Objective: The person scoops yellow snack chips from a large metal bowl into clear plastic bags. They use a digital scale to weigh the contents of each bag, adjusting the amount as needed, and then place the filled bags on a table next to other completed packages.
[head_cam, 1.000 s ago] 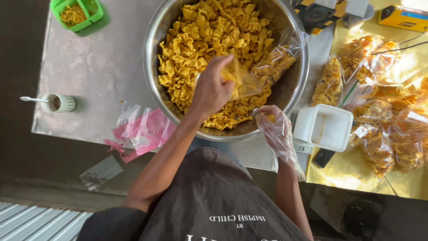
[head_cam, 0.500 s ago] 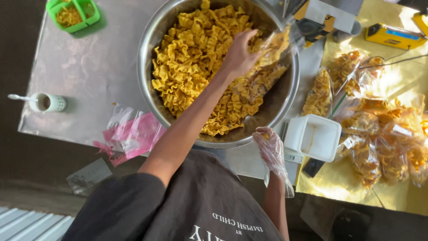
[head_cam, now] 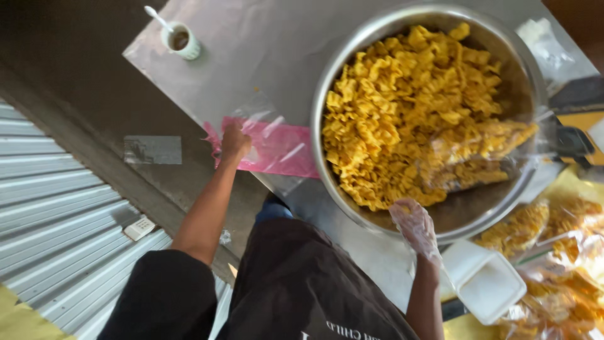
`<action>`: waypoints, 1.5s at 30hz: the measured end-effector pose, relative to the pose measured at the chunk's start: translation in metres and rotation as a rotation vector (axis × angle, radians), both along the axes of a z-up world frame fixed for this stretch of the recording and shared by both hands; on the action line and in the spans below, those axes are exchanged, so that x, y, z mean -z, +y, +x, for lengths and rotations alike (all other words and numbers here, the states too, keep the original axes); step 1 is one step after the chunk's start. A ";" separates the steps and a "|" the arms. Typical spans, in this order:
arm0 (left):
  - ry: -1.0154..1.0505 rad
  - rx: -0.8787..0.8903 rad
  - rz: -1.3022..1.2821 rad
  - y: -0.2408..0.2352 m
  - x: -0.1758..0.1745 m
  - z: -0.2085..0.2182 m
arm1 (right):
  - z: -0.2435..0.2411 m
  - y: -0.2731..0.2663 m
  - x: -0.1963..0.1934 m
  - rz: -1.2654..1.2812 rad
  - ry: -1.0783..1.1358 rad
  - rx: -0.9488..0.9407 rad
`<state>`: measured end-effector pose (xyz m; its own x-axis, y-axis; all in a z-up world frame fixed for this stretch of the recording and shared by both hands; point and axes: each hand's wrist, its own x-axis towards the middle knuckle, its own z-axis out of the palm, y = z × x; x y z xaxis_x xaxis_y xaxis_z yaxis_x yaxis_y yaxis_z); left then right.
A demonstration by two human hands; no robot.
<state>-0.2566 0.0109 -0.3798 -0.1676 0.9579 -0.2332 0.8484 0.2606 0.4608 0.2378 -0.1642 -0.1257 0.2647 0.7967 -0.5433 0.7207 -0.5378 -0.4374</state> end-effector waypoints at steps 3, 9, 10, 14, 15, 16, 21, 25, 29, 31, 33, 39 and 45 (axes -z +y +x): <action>0.070 -0.086 -0.029 0.012 0.010 -0.021 | -0.017 0.006 0.000 -0.114 -0.057 -0.025; 0.134 -0.173 -0.024 0.057 0.025 -0.007 | -0.044 -0.007 0.005 -0.256 -0.116 0.064; 0.166 -0.182 -0.138 0.066 0.033 -0.001 | -0.046 -0.009 0.007 -0.289 -0.093 0.107; 0.235 -0.026 -0.183 0.074 0.052 -0.010 | -0.042 -0.027 0.026 -0.189 0.314 0.548; 0.189 -0.001 -0.194 0.073 0.047 -0.013 | -0.040 -0.034 0.033 -0.098 0.490 0.726; 0.131 0.029 -0.191 0.081 0.043 -0.007 | -0.037 -0.034 0.044 -0.070 0.549 0.862; -0.215 0.076 0.264 0.079 -0.028 -0.009 | -0.031 -0.031 0.092 0.037 0.973 1.477; -0.082 0.155 0.362 0.088 -0.102 -0.004 | -0.054 0.018 0.160 0.210 1.233 1.875; 0.014 0.281 0.544 0.090 -0.140 -0.008 | -0.086 0.053 0.190 0.281 0.984 1.884; -0.419 0.177 0.357 0.101 -0.154 -0.004 | -0.092 0.072 0.193 0.544 1.416 1.526; -0.473 0.085 0.243 0.101 -0.175 0.011 | -0.096 0.082 0.180 0.621 1.596 1.336; -0.846 -0.014 0.145 0.090 -0.287 0.096 | -0.089 0.125 0.172 0.492 1.709 1.381; -1.115 -0.106 -0.049 0.083 -0.333 0.167 | -0.065 0.152 0.141 0.578 1.872 1.270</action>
